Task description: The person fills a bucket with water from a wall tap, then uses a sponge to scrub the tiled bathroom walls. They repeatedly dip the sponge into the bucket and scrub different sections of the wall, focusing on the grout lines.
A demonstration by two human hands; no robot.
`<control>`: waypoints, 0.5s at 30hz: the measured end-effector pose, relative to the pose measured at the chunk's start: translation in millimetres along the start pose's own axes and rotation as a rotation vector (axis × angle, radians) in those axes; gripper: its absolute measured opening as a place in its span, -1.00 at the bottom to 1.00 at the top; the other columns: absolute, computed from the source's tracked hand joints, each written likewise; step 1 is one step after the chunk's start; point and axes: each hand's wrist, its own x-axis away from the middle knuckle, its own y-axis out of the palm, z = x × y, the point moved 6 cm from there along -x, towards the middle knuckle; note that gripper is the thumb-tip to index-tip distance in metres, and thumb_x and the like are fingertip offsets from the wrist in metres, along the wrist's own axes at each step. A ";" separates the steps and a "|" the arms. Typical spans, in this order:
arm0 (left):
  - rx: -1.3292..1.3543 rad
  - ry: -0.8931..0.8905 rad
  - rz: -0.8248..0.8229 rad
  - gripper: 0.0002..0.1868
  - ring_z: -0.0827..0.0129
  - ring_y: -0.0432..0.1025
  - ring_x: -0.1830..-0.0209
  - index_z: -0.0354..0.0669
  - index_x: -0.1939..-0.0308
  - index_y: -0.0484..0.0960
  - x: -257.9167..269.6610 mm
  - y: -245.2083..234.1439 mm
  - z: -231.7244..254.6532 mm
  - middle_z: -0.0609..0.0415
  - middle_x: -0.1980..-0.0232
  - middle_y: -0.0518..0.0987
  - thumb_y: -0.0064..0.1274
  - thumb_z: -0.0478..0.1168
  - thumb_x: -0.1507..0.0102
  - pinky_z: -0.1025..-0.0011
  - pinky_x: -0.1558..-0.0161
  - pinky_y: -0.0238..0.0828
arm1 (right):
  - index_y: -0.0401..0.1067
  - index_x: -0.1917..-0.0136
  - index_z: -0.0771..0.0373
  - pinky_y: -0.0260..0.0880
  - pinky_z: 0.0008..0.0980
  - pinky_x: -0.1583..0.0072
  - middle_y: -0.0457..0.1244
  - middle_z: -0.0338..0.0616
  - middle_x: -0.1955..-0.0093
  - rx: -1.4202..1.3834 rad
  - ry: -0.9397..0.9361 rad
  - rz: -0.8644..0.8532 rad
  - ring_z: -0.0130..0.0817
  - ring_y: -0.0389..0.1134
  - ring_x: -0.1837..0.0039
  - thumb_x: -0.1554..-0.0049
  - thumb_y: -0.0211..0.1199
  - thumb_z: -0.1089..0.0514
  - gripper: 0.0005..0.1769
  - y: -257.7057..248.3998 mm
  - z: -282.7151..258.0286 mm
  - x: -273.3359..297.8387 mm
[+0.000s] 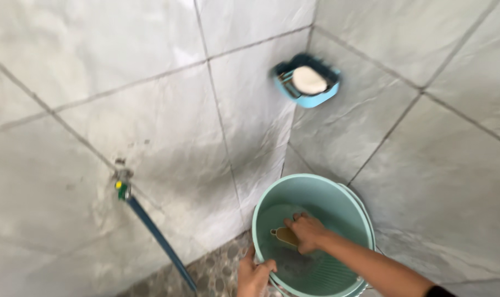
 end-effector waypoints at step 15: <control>-0.396 -0.131 -0.501 -0.65 -0.05 0.57 0.56 -0.55 0.18 0.58 -23.6 20.8 141.0 -0.23 0.47 0.59 0.08 -0.31 -0.02 0.28 0.69 0.13 | 0.45 -0.37 0.01 0.41 -0.16 -0.01 0.24 0.00 0.02 0.605 0.051 1.217 -0.03 0.27 -0.04 0.11 0.27 0.28 -0.27 -335.6 -58.0 319.4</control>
